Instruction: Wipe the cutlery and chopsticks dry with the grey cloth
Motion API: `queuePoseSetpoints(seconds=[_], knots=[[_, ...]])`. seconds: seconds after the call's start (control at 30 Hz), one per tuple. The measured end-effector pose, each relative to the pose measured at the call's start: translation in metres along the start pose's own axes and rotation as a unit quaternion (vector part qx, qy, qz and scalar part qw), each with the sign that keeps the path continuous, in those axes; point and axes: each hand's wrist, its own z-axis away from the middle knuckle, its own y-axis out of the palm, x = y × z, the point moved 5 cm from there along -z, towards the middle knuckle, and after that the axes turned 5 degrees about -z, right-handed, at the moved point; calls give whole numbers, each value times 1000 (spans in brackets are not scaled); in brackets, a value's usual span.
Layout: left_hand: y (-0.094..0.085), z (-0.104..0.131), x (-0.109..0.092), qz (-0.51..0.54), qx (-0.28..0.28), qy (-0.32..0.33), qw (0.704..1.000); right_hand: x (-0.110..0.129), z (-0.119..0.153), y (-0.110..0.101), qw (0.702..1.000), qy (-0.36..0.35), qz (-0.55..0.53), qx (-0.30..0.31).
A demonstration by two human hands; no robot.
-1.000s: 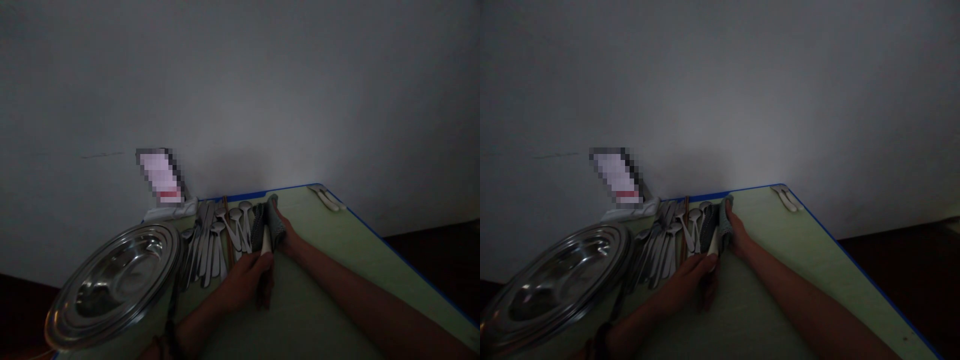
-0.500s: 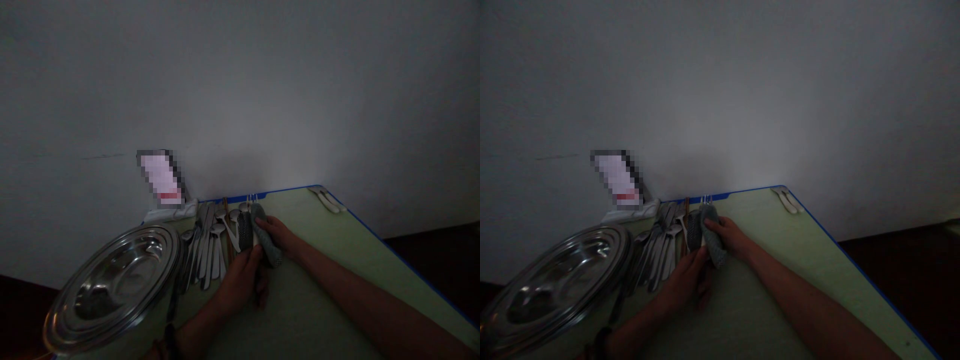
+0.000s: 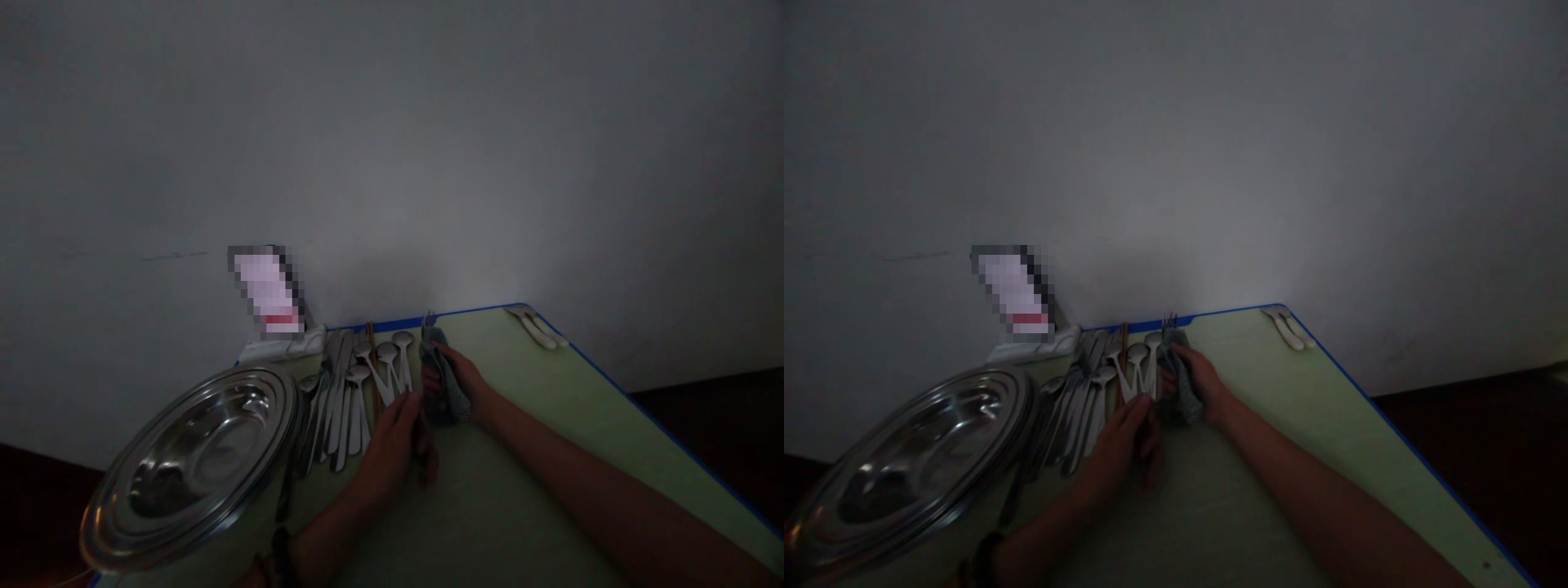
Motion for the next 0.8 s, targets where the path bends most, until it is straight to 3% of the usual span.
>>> queuePoseSetpoints(seconds=[0.2, 0.4, 0.47, 0.57, 0.63, 0.7, 0.8], knots=[[-18, 6, -28, 22, -137, 141, 980, 3, 12, 7, 992, -10, 122, 10], [-24, 15, -42, -174, -172, 174, 954, 6, 24, 23, 972, -35, 225, 66], [-27, 18, -42, -220, -180, 168, 944, 8, 31, 28, 942, -63, 316, 99], [-29, 22, -42, -298, -170, 163, 925, 12, 46, 34, 861, -113, 474, 148], [-25, 24, -42, -350, -149, 162, 911, 18, 57, 34, 826, -118, 526, 166], [-20, 26, -39, -378, -129, 157, 903, 25, 67, 31, 806, -108, 555, 176], [-13, 29, -37, -372, -123, 151, 908, 33, 78, 24, 800, -85, 565, 186]])
